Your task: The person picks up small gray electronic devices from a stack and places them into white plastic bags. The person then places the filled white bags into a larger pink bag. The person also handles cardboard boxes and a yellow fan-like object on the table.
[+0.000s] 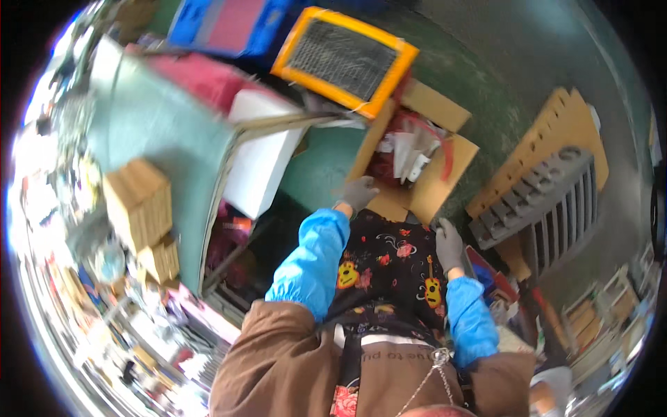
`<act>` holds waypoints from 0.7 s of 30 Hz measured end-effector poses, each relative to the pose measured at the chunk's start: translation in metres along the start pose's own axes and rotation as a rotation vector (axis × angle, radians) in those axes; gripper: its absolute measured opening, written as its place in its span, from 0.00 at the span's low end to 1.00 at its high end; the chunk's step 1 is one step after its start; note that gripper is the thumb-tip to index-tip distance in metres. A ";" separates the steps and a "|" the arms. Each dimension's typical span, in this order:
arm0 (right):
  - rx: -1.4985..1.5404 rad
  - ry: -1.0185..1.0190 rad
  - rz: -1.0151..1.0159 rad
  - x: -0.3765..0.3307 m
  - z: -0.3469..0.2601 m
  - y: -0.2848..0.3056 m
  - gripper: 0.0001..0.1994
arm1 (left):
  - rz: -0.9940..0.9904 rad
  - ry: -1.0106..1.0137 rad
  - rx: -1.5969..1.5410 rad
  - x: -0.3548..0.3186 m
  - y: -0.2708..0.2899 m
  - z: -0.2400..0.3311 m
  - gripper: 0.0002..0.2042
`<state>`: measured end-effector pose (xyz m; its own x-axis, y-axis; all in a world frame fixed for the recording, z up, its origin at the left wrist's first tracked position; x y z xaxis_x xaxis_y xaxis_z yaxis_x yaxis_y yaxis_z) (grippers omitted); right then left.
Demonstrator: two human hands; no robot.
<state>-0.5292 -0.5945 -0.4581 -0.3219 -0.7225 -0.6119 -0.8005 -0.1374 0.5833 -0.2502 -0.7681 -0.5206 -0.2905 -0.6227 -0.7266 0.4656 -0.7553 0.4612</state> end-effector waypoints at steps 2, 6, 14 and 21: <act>0.085 0.008 -0.062 -0.046 -0.004 -0.011 0.17 | 0.006 0.021 0.010 -0.038 0.019 0.016 0.26; 0.165 -0.022 -0.189 -0.090 -0.031 -0.035 0.18 | 0.036 -0.026 -0.123 -0.121 0.062 0.003 0.24; -0.110 0.331 -0.195 -0.096 -0.159 -0.007 0.17 | 0.187 0.339 -0.090 -0.320 0.091 -0.185 0.25; -0.431 0.337 -0.320 -0.100 -0.113 0.007 0.17 | 0.330 0.516 -0.354 -0.413 0.062 -0.249 0.25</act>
<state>-0.4452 -0.6003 -0.3327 0.1326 -0.7647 -0.6306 -0.5323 -0.5916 0.6055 0.1070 -0.5064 -0.3189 0.3052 -0.5653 -0.7663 0.7303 -0.3775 0.5693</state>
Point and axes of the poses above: each hand's wrist, its own x-axis towards the middle knuckle, its own y-axis out of the back of the hand, z = x × y, the point moved 8 cm from there along x, towards the middle knuckle, and after that the axes turned 1 degree about -z, right-handed, at the moved point
